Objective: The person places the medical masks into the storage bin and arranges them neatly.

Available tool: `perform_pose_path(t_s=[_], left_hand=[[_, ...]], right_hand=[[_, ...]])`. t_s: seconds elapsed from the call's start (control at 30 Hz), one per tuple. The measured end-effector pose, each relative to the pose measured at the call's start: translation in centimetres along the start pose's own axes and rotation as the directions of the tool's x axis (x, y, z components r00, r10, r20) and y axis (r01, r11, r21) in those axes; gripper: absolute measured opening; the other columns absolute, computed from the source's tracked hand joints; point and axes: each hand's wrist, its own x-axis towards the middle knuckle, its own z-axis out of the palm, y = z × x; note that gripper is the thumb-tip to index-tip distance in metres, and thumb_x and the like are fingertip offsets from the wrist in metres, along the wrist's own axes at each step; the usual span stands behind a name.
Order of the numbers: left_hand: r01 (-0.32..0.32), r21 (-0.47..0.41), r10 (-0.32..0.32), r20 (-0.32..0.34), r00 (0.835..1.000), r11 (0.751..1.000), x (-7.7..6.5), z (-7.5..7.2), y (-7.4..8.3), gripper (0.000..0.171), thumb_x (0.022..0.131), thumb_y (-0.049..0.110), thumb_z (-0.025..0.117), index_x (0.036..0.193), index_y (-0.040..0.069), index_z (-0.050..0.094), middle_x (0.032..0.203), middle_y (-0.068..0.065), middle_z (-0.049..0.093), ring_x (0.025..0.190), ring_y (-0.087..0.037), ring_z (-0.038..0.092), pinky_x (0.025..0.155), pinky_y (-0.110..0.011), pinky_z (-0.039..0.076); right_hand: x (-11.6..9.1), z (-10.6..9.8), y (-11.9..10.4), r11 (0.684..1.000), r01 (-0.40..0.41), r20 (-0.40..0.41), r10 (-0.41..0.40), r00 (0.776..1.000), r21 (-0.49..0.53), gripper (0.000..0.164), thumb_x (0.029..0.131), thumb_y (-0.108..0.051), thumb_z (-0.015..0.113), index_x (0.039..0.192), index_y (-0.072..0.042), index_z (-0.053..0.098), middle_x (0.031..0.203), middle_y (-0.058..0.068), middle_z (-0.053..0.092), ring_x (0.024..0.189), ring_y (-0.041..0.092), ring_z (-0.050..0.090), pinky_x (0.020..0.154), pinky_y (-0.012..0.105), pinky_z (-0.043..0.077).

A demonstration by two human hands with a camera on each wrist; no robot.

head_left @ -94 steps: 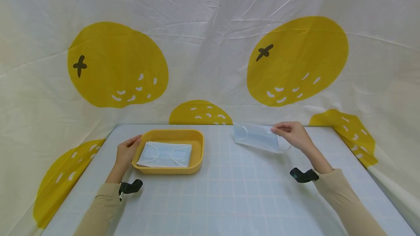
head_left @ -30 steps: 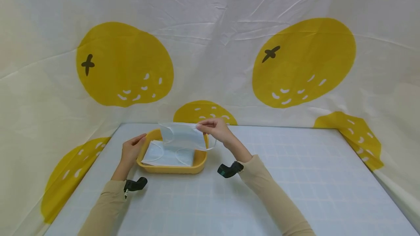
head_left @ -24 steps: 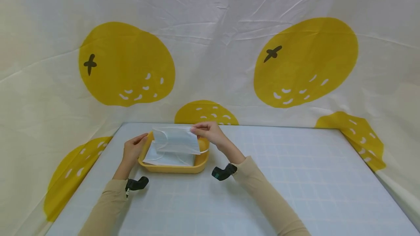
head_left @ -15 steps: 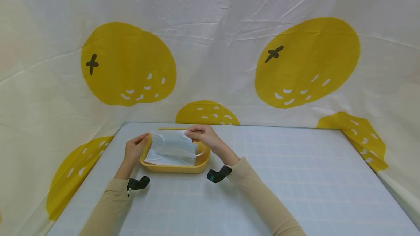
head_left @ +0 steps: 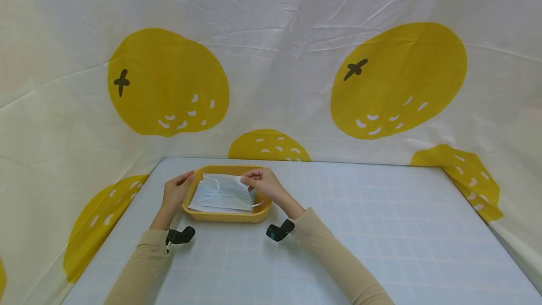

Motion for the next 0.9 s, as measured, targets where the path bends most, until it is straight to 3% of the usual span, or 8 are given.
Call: perform_pose_path(t_s=[0.13, 0.27, 0.57, 0.73, 0.8, 0.9], left_hand=[[0.001, 0.003, -0.002, 0.002, 1.0, 1.0, 0.0, 0.0, 0.0, 0.042, 0.102, 0.027, 0.047, 0.137, 0.005, 0.053, 0.143, -0.015, 0.05, 0.132, -0.027, 0.047, 0.109, -0.038, 0.041], [-0.005, 0.01, 0.005, 0.0, 1.0, 1.0, 0.1, 0.0, 0.0, 0.042, 0.102, 0.028, 0.047, 0.137, 0.005, 0.053, 0.143, -0.015, 0.051, 0.132, -0.028, 0.047, 0.109, -0.038, 0.041], [-0.029, 0.023, 0.029, 0.013, 0.999, 0.999, 0.0, 0.0, -0.1, 0.044, 0.102, 0.029, 0.046, 0.137, 0.004, 0.052, 0.143, -0.015, 0.05, 0.134, -0.029, 0.044, 0.11, -0.04, 0.04], [-0.021, 0.024, 0.021, 0.011, 1.0, 0.999, 0.0, 0.0, -0.2, 0.044, 0.102, 0.03, 0.046, 0.137, 0.004, 0.052, 0.143, -0.015, 0.05, 0.135, -0.03, 0.043, 0.11, -0.04, 0.04], [-0.02, 0.02, 0.02, 0.012, 1.0, 1.0, 0.0, -0.1, -0.2, 0.044, 0.102, 0.03, 0.046, 0.137, 0.004, 0.052, 0.144, -0.016, 0.05, 0.135, -0.03, 0.043, 0.11, -0.04, 0.04], [-0.019, 0.014, 0.018, 0.015, 1.0, 1.0, 0.0, -0.1, -0.2, 0.044, 0.102, 0.029, 0.045, 0.138, 0.004, 0.052, 0.144, -0.016, 0.049, 0.134, -0.03, 0.043, 0.11, -0.04, 0.04]], right_hand=[[0.2, 0.1, 0.4, 0.985, 0.005, -0.052, -0.014, 0.999, -0.171, 0.023, 0.093, -0.022, 0.064, 0.11, -0.008, 0.071, 0.089, 0.009, 0.074, 0.067, 0.019, 0.068, 0.062, 0.023, 0.054], [0.2, 0.2, 0.4, 0.95, 0.026, -0.065, -0.049, 0.997, -0.312, 0.021, 0.094, -0.02, 0.063, 0.109, -0.01, 0.072, 0.086, 0.007, 0.071, 0.061, 0.014, 0.062, 0.053, 0.02, 0.049], [0.8, 0.8, 0.7, 0.829, 0.059, -0.042, -0.099, 0.994, -0.557, 0.019, 0.094, -0.021, 0.063, 0.107, -0.012, 0.074, 0.096, 0.003, 0.073, 0.067, 0.01, 0.049, 0.058, 0.019, 0.039], [0.7, 1.3, 0.8, 0.756, 0.068, -0.04, -0.123, 0.992, -0.651, 0.02, 0.095, -0.018, 0.061, 0.109, -0.012, 0.074, 0.107, 0.003, 0.073, 0.083, 0.015, 0.066, 0.069, 0.027, 0.054], [0.7, 1.5, 1.1, 0.724, 0.074, -0.045, -0.144, 0.989, -0.686, 0.02, 0.095, -0.016, 0.06, 0.109, -0.013, 0.074, 0.109, 0.002, 0.073, 0.098, 0.017, 0.068, 0.078, 0.033, 0.057], [0.6, 1.7, 1.3, 0.684, 0.094, -0.049, -0.186, 0.981, -0.724, 0.02, 0.094, -0.013, 0.061, 0.109, -0.012, 0.075, 0.107, 0.003, 0.074, 0.095, 0.018, 0.068, 0.073, 0.031, 0.057]])
